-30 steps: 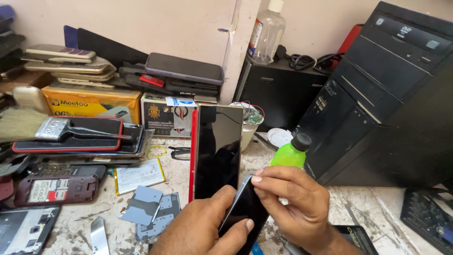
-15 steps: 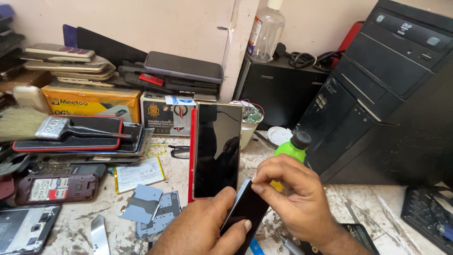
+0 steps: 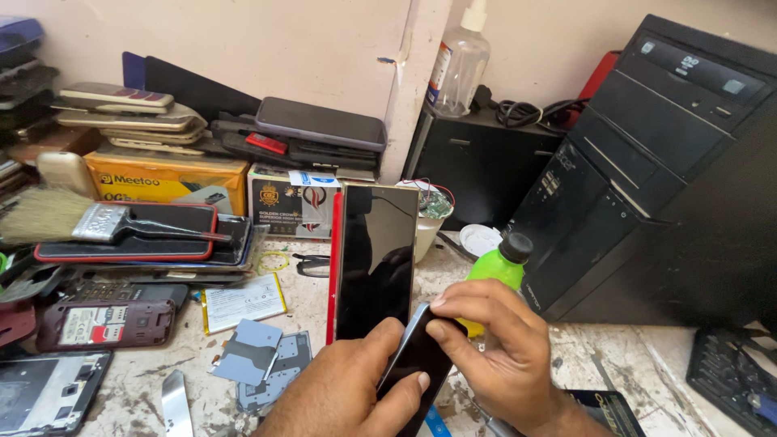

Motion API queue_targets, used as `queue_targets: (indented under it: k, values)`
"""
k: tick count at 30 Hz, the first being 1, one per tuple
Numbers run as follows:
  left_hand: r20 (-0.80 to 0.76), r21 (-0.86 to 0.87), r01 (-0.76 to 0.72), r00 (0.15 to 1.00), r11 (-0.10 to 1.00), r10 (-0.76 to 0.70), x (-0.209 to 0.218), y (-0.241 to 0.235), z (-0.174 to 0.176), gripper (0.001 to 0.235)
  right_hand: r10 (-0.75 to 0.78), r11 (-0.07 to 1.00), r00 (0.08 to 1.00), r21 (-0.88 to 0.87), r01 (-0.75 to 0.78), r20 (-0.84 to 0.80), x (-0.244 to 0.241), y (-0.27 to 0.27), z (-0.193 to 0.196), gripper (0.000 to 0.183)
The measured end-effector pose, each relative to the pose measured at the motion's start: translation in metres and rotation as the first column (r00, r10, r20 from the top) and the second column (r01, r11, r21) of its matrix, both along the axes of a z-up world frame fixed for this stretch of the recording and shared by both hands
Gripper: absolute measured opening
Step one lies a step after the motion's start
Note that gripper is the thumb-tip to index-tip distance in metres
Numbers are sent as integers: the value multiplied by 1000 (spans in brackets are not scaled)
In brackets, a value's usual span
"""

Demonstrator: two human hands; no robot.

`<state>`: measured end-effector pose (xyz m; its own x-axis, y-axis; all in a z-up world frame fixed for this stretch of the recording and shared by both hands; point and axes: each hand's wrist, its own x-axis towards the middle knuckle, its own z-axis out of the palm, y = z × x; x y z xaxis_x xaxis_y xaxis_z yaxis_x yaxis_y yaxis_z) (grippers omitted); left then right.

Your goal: The person disassembles a smartphone, removes the back cover, and wipes the screen with a cloth. They then reassemble the device and briefly interact with the touchscreen to test functionality.

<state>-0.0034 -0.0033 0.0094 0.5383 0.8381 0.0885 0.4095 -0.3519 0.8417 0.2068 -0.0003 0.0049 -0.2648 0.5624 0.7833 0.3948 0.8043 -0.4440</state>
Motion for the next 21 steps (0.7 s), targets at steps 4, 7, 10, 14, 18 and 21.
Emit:
queue_targets:
  k: [4,7,10,14,18,21]
  values:
    - [-23,10,5,1000,1000,-5,1,0,0,34,-39,994,997,104,32,67,1,-1,3,28]
    - [-34,49,10,999,999,-8,1,0,-2,35,-58,988,994,149,43,96,1,-2,6,28]
    - [-75,62,10,997,998,-5,1,0,-3,36,-83,977,987,207,54,135,0,-2,8,28]
    - [-136,59,-7,991,998,15,3,0,-6,37,-107,968,975,245,57,194,0,-2,12,26]
    - [-144,96,-8,989,995,22,4,0,-10,39,-118,966,962,253,53,247,3,-2,14,25]
    - [-151,104,4,989,995,12,4,1,-12,36,-94,978,964,203,44,248,3,-1,16,22]
